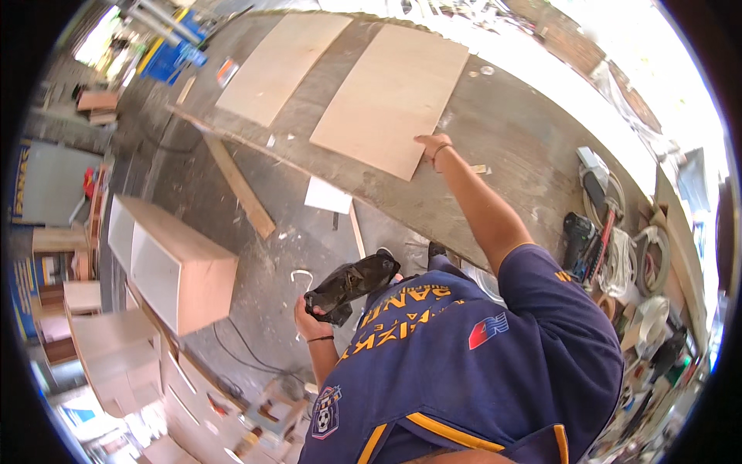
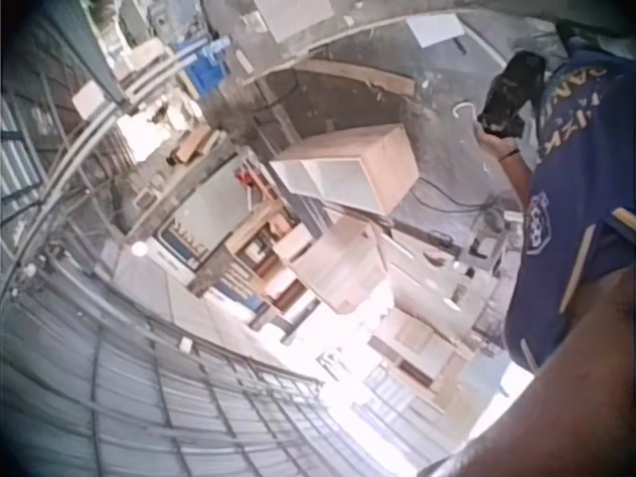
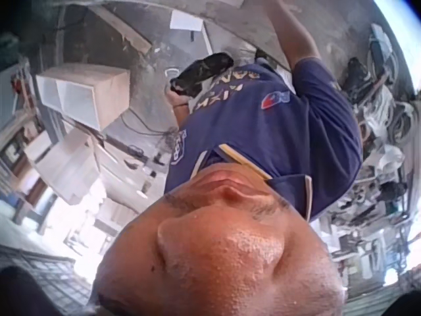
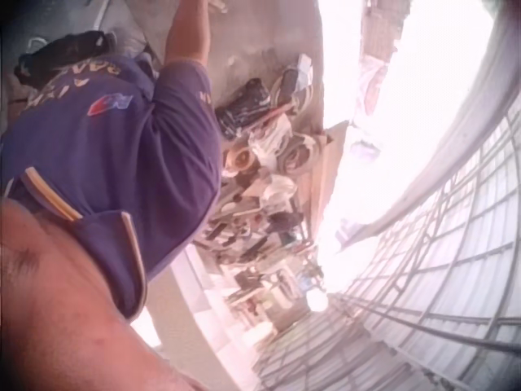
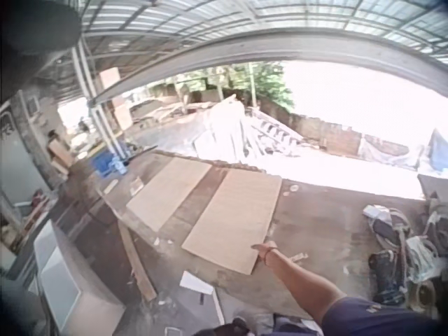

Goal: The person sorts small wooden components on a workbench, handles a drill, retrieves a roll of edge banding from a storage pile, and gathers small white blocks in a furniture workshop.

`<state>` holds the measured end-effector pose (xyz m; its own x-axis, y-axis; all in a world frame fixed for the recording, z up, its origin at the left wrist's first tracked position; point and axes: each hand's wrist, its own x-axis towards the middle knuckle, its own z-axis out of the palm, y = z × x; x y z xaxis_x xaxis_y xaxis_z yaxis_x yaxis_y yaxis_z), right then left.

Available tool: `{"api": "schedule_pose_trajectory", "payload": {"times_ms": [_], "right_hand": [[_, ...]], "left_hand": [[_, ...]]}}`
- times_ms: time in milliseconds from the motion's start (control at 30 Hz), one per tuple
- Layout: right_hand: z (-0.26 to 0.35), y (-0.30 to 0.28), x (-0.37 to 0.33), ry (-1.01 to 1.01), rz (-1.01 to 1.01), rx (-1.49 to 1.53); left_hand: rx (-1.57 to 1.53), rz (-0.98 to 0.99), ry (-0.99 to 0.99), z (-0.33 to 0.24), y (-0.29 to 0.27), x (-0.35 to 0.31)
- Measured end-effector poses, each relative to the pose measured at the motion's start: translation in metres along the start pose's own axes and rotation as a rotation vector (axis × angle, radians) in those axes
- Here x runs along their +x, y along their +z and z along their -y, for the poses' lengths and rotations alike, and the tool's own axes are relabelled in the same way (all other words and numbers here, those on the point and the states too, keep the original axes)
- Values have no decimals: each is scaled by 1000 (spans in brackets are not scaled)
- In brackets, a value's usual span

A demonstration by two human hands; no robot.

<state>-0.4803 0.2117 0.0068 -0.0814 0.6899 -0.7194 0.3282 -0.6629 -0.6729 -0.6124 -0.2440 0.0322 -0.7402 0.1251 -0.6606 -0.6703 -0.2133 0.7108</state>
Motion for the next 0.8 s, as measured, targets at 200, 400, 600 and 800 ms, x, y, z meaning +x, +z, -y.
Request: {"api": "schedule_pose_trajectory", "payload": {"times_ms": [200, 400, 600, 800], "right_hand": [[90, 10, -39, -310, 428, 101], [169, -7, -41, -432, 456, 316], [19, 8, -46, -358, 521, 423], [-95, -3, -76, -127, 580, 392]], "left_hand": [[-101, -135, 60, 22, -57, -16], [-120, -233, 82, 24, -47, -31], [-189, -274, 114, 38, -62, -42], [-184, -335, 183, 28, -61, -51]]}}
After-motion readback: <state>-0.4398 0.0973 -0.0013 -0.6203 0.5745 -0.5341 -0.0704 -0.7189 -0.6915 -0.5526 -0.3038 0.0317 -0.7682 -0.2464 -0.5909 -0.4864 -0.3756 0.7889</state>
